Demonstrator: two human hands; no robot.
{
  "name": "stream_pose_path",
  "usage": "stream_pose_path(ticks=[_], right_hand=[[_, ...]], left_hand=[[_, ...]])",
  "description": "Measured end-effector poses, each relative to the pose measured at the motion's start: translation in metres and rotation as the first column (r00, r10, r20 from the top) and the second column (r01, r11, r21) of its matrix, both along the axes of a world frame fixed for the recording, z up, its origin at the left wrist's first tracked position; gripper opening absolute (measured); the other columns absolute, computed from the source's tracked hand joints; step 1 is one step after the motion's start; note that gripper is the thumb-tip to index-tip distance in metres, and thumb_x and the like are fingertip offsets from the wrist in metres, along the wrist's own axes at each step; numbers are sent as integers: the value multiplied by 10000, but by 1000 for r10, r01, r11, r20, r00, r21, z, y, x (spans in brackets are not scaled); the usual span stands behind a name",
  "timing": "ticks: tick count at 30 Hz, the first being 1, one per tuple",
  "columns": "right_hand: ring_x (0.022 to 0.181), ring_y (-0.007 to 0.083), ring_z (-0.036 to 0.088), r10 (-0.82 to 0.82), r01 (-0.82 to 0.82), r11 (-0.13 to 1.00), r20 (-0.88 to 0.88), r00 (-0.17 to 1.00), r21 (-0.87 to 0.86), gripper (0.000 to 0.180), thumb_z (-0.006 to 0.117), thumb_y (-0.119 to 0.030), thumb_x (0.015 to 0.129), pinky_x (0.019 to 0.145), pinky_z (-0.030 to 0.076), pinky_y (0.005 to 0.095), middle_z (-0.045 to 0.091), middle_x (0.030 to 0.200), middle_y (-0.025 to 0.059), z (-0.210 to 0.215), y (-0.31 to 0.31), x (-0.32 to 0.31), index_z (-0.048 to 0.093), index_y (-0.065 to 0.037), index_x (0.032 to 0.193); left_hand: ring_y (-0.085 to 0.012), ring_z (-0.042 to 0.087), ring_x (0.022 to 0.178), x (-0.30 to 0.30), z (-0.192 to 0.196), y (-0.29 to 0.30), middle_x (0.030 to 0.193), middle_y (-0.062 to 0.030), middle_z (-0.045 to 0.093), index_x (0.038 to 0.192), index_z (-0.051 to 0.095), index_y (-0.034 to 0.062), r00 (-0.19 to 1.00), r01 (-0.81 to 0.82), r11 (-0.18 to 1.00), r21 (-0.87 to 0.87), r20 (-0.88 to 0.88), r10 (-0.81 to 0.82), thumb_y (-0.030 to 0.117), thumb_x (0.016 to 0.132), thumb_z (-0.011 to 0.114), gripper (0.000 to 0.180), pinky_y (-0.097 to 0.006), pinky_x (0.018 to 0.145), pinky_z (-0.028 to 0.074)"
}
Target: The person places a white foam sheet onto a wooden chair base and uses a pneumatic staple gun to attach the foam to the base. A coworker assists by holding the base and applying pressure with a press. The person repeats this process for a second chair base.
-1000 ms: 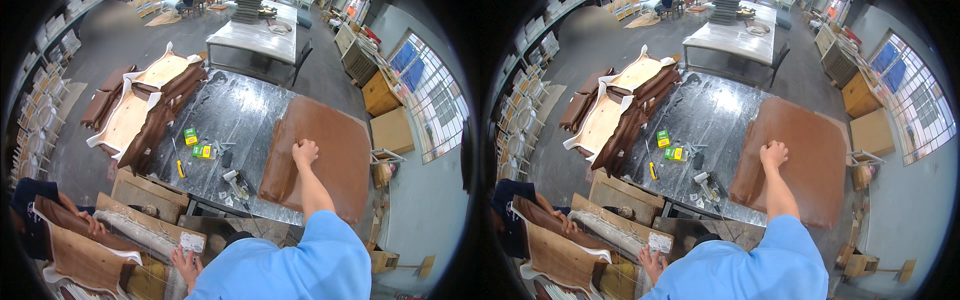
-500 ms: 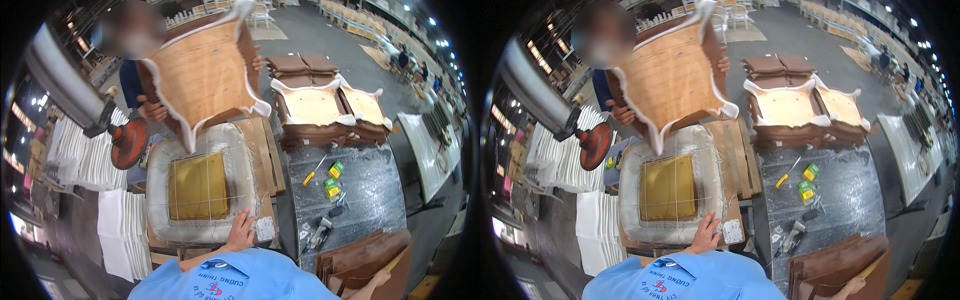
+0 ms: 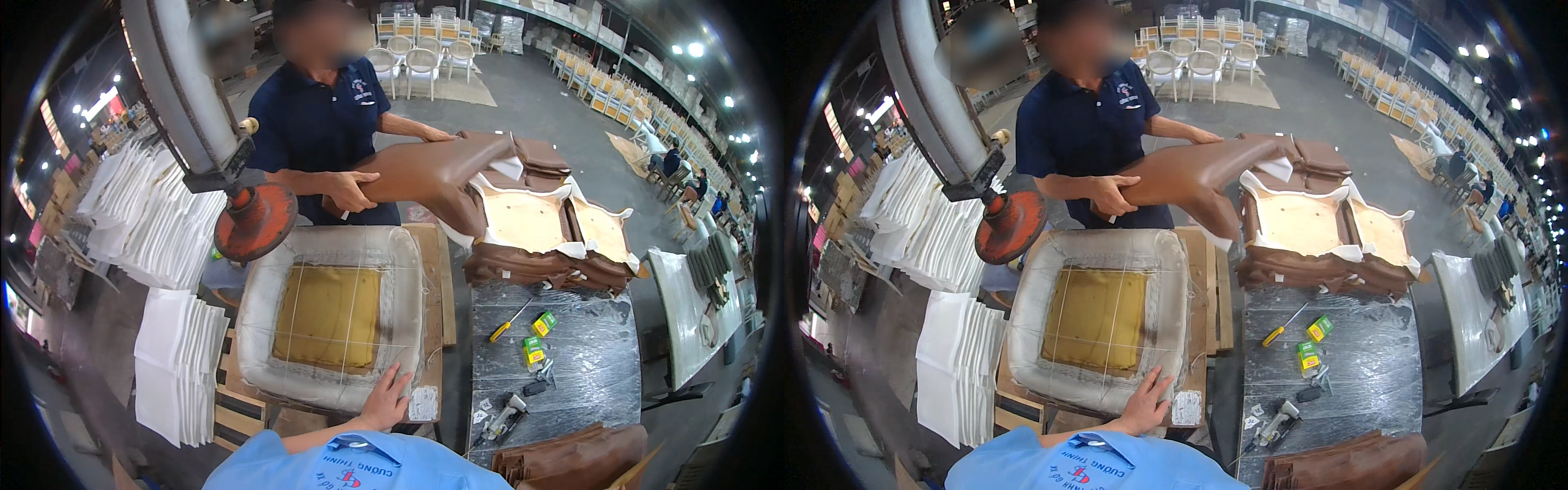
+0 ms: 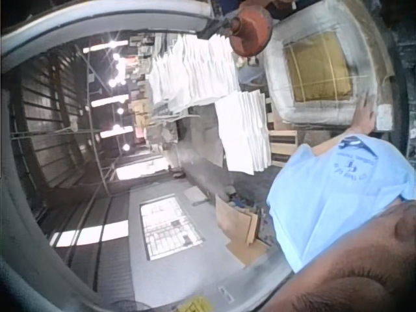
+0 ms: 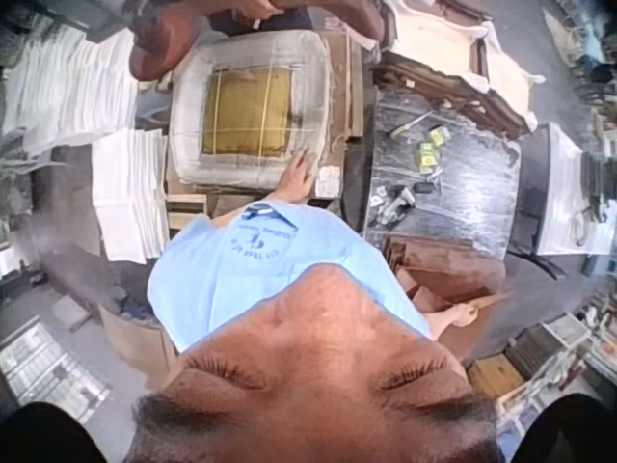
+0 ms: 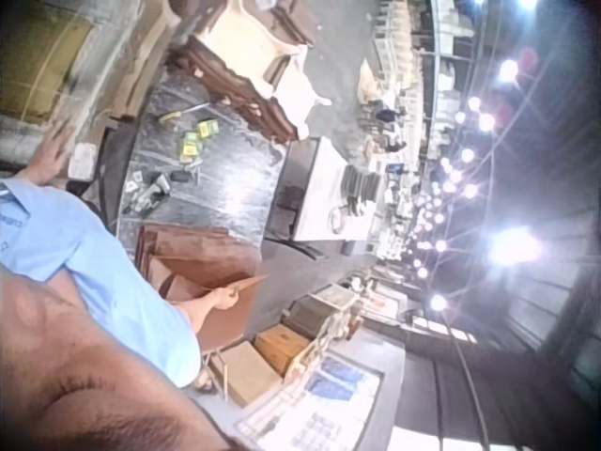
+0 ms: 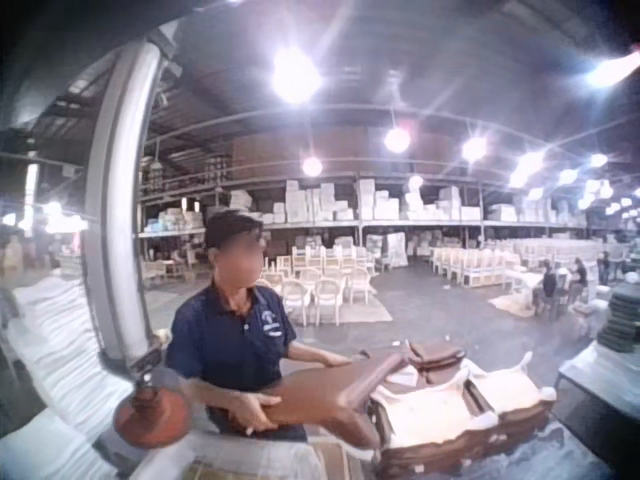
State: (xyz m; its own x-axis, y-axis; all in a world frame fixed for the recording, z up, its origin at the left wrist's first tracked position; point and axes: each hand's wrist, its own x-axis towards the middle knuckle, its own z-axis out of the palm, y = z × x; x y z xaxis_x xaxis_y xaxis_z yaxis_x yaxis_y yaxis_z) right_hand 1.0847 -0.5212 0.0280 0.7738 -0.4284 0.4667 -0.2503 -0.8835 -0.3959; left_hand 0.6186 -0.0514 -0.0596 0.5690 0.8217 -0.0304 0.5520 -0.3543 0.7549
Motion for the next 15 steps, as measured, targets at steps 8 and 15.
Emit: stream_pose_path(ticks=[8, 15], right_hand=[[1050, 374, 798, 96, -104, 994, 156, 983, 44, 325, 721, -384, 991, 930, 622, 496, 847, 1135, 161, 56, -5, -26, 897, -141, 1114], [864, 378, 783, 204, -90, 957, 420, 884, -277, 329, 770, -432, 972, 724, 606, 483, 830, 908, 136, 159, -31, -67, 879, -127, 916]], left_hand=[[-497, 474, 1538, -21, 1, -5, 1746, -290, 368, 1603, 569, 114, 995, 24, 998, 55, 92, -29, 179, 990, 735, 638, -509, 1240, 464], [-514, 484, 1523, -58, -5, -13, 1700, -328, 417, 1586, 572, 93, 991, 66, 989, 133, 104, -80, 174, 994, 729, 617, -514, 1233, 468]])
